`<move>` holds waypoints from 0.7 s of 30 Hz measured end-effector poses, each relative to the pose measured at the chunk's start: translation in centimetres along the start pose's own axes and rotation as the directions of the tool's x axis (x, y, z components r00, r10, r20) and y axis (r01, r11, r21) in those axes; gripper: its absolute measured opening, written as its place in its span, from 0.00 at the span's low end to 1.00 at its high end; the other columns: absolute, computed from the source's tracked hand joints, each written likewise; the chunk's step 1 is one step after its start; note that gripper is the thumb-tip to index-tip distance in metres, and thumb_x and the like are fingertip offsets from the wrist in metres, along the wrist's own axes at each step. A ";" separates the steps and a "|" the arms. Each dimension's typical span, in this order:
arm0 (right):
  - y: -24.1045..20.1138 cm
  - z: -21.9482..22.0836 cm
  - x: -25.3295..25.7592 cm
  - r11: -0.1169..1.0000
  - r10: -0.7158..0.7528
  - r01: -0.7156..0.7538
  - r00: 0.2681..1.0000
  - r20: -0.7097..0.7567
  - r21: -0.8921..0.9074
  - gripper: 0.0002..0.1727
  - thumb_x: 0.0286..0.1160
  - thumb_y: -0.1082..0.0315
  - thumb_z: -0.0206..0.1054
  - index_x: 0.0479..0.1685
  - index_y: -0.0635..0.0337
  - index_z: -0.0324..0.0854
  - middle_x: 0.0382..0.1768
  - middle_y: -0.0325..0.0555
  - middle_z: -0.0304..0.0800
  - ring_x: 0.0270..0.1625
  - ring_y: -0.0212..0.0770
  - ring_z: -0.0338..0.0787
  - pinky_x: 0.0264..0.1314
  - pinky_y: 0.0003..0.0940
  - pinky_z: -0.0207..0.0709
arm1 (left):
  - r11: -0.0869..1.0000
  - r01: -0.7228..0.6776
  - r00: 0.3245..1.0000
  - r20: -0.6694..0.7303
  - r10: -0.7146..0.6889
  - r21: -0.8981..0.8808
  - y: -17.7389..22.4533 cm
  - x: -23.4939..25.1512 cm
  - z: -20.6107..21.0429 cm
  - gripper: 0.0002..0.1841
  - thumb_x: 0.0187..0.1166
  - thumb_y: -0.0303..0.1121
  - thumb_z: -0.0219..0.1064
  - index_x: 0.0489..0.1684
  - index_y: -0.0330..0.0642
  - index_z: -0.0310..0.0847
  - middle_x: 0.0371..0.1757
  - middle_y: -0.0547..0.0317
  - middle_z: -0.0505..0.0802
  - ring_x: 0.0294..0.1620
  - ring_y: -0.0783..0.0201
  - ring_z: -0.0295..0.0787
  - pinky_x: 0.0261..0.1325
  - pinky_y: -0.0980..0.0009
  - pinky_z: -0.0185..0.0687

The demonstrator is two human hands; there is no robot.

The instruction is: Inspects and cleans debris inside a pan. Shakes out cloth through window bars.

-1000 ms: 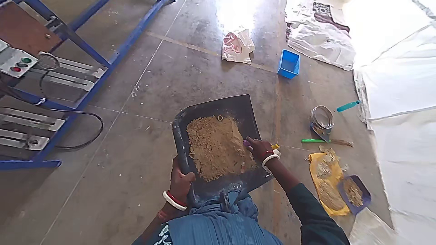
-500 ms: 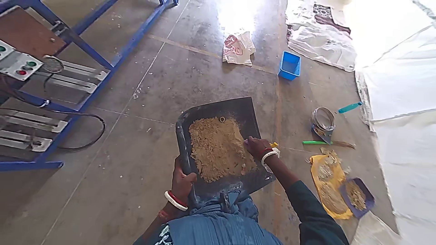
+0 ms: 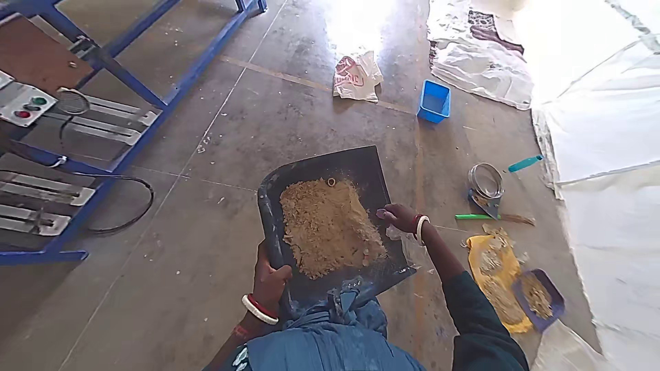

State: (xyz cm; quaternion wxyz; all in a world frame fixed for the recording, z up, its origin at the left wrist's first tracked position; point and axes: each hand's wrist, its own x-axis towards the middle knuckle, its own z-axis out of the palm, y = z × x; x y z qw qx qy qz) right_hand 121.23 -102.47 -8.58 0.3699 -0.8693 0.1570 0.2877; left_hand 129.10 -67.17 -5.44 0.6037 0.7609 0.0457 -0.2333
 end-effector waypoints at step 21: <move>1.5 3.9 -1.5 0.838 -0.274 0.329 0.944 -0.184 0.436 0.17 0.86 0.72 0.57 0.63 0.76 0.81 0.43 0.50 0.94 0.35 0.24 0.88 0.46 0.23 0.84 | 1.000 0.015 0.998 -0.058 -0.016 -0.020 -0.8 -1.1 0.5 0.55 0.34 0.16 0.62 0.84 0.33 0.53 0.61 0.48 0.83 0.47 0.75 0.86 0.42 0.77 0.83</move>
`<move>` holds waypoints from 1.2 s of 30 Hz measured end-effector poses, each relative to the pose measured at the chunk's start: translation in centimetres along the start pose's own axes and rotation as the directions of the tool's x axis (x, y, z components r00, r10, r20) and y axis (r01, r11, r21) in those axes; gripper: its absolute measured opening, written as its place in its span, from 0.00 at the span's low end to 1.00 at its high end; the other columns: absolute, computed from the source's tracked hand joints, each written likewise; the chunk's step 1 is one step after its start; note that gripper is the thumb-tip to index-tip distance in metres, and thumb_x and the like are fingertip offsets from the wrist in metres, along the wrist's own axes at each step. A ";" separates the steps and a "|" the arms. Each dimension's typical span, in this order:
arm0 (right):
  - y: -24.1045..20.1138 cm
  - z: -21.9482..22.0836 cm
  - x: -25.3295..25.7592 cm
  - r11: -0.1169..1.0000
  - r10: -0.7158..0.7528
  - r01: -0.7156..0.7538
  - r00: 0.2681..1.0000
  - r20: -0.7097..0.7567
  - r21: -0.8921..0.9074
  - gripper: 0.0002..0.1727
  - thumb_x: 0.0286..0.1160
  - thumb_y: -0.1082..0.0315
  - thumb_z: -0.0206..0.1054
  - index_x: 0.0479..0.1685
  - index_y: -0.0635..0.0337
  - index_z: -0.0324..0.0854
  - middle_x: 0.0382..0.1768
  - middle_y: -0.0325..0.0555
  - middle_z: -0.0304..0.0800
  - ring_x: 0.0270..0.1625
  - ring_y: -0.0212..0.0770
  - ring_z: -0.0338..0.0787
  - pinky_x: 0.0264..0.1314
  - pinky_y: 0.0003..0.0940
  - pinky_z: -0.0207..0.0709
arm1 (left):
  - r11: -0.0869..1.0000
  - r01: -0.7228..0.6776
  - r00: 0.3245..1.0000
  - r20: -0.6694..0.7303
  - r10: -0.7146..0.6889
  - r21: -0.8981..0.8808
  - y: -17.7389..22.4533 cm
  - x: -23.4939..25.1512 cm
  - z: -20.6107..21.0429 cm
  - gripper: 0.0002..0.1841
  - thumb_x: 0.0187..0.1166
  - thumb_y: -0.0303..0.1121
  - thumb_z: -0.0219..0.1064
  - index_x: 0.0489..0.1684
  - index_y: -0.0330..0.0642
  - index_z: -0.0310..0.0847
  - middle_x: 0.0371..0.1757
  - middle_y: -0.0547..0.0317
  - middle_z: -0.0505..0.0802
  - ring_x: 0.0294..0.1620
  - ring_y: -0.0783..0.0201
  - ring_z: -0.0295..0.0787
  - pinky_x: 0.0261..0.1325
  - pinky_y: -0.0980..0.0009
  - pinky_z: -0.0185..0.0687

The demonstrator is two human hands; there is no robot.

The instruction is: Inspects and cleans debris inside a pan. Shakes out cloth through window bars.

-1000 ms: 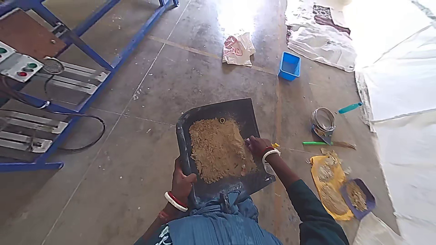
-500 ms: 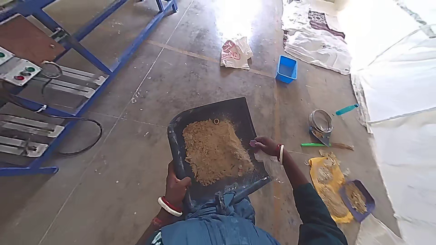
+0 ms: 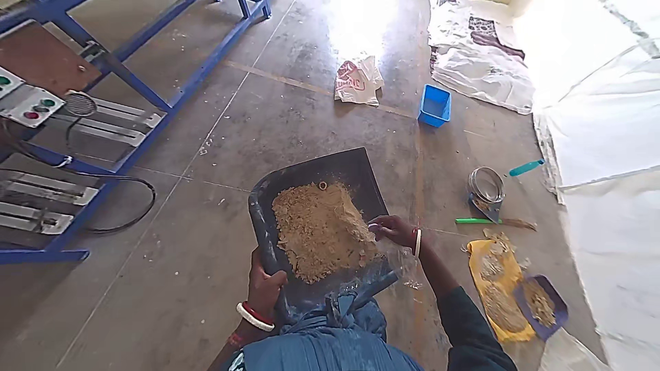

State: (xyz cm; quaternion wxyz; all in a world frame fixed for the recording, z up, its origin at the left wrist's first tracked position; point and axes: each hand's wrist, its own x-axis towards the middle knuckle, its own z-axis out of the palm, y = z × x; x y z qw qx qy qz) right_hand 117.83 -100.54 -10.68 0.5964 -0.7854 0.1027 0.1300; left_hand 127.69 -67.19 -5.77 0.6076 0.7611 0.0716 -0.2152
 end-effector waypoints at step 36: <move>0.4 1.7 0.1 0.865 -0.099 0.127 0.992 -0.082 0.486 0.10 0.80 0.69 0.51 0.50 0.56 0.77 0.30 0.25 0.89 0.30 0.22 0.88 0.38 0.21 0.84 | 1.000 0.018 0.999 -0.038 -0.018 0.003 0.3 0.2 0.9 0.55 0.35 0.14 0.62 0.84 0.32 0.53 0.61 0.48 0.83 0.46 0.77 0.86 0.42 0.79 0.83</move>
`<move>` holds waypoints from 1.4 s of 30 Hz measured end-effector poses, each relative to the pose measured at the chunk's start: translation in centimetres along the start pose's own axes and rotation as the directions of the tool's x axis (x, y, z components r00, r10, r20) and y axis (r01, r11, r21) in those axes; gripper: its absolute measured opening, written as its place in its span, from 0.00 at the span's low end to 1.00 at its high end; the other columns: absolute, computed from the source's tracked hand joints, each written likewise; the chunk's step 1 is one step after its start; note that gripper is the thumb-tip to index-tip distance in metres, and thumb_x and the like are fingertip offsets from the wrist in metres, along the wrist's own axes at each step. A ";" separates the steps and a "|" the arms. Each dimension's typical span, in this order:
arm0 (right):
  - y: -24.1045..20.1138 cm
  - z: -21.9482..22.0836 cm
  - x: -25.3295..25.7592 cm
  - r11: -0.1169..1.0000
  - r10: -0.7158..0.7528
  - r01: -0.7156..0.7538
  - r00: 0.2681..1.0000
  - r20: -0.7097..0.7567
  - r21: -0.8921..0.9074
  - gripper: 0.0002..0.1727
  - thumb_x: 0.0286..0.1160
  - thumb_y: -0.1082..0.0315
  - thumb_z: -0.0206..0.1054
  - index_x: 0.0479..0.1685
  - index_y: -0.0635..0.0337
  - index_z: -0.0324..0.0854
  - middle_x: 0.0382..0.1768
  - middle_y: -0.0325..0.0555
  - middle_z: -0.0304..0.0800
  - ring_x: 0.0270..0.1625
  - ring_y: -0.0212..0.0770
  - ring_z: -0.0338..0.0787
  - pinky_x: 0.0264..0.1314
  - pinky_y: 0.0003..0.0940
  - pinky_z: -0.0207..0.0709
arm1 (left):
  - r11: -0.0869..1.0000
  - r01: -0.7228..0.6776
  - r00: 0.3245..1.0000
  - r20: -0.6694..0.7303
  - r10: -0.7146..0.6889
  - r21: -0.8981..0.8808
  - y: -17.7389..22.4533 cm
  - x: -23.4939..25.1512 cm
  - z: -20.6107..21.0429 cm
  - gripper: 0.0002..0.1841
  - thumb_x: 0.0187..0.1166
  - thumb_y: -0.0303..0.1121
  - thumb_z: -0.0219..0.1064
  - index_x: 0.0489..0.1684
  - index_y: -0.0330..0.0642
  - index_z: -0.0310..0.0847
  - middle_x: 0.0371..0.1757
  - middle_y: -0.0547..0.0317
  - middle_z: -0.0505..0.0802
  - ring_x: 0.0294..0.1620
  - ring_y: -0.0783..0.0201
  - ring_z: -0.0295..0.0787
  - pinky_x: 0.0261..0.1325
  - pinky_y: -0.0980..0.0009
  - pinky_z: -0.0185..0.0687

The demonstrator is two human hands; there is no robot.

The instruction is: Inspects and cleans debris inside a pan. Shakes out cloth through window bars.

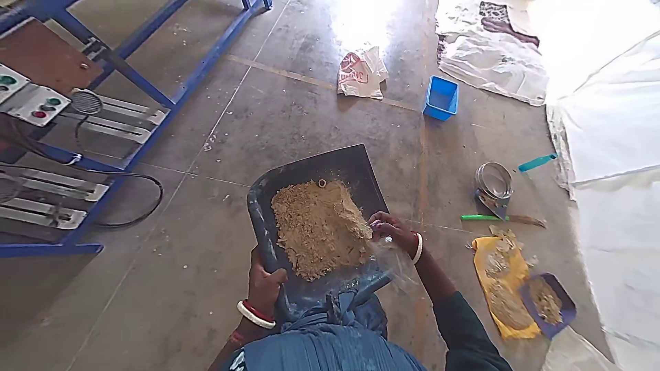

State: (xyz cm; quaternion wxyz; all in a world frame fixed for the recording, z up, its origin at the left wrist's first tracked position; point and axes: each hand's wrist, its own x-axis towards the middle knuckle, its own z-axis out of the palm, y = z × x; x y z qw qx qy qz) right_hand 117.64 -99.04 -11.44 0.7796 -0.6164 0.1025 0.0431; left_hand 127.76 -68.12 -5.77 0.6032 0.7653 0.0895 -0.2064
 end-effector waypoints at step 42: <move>-4.9 -6.0 17.6 0.994 -0.111 0.108 0.968 -0.226 -0.029 0.15 0.71 0.75 0.42 0.34 0.50 0.75 0.27 0.19 0.76 0.31 0.15 0.76 0.38 0.15 0.72 | 0.999 -0.030 0.996 0.081 0.029 0.012 9.2 19.0 7.2 0.55 0.35 0.15 0.63 0.84 0.31 0.52 0.61 0.47 0.83 0.47 0.76 0.86 0.43 0.79 0.82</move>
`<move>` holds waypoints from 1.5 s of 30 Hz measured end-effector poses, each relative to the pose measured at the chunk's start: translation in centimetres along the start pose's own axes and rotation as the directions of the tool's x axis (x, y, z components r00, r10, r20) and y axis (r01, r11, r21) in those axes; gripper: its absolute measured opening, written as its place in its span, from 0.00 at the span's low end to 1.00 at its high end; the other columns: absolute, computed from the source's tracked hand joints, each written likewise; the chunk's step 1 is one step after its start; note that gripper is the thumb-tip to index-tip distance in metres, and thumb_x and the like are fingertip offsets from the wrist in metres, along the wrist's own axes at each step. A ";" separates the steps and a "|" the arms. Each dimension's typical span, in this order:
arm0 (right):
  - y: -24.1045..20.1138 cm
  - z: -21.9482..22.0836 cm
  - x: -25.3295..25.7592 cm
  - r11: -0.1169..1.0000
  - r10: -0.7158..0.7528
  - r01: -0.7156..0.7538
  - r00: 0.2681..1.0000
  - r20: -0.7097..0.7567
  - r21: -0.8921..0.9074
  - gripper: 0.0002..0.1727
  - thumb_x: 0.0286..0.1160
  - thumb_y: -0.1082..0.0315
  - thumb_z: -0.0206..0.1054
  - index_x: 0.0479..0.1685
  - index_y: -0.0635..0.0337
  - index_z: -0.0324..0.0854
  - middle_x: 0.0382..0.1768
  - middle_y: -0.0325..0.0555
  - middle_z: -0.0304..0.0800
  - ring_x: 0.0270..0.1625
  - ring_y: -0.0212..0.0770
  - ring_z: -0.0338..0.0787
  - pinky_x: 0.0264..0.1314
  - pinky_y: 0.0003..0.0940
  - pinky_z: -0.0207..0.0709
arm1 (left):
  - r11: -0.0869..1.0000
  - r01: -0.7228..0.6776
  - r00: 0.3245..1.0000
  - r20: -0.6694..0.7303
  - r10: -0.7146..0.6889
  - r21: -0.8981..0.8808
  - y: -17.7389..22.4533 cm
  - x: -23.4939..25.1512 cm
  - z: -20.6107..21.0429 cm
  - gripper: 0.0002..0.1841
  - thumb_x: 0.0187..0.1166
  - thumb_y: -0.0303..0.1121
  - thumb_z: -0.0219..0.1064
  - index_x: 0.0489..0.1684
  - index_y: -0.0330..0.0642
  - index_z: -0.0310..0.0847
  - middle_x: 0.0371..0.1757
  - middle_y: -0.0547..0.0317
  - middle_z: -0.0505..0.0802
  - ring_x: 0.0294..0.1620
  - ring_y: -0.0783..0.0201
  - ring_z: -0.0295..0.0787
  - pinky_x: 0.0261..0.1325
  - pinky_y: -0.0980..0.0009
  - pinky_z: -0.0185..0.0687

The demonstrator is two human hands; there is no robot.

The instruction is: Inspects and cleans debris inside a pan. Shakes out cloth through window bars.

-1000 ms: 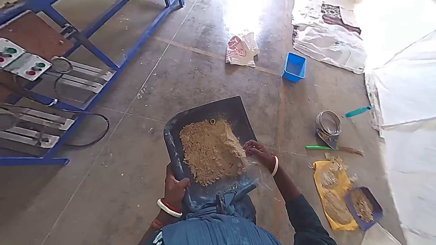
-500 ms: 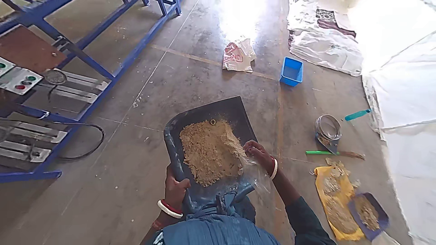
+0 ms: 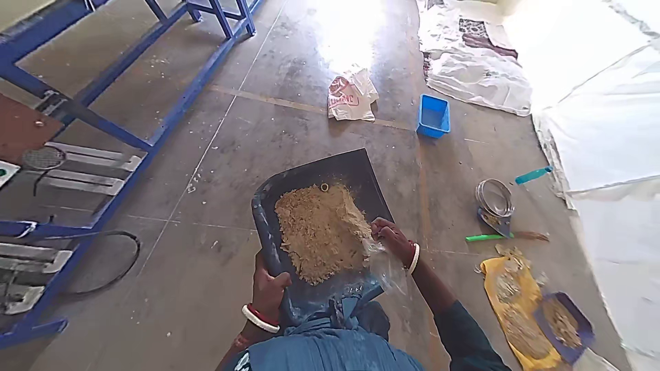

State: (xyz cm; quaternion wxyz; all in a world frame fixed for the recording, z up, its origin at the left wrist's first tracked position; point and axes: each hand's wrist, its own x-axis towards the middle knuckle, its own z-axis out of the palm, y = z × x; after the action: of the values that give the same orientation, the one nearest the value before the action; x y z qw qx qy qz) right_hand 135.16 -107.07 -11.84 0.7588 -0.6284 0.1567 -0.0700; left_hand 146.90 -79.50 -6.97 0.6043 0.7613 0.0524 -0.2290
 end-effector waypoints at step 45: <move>-11.8 -12.6 62.9 0.973 0.074 -0.011 0.961 0.265 -0.231 0.08 0.77 0.73 0.46 0.41 0.61 0.72 0.30 0.27 0.71 0.33 0.15 0.73 0.40 0.14 0.69 | 0.998 -0.029 0.989 -0.150 0.020 -0.061 25.6 51.2 16.8 0.57 0.35 0.17 0.64 0.87 0.32 0.50 0.68 0.44 0.81 0.54 0.73 0.86 0.50 0.77 0.83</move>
State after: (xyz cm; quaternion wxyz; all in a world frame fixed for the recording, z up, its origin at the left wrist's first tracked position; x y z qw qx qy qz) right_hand 191.32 -140.28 -11.76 0.6976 -0.7111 0.0716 0.0517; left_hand 196.77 -112.18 -7.84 0.6253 0.7574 0.0953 -0.1622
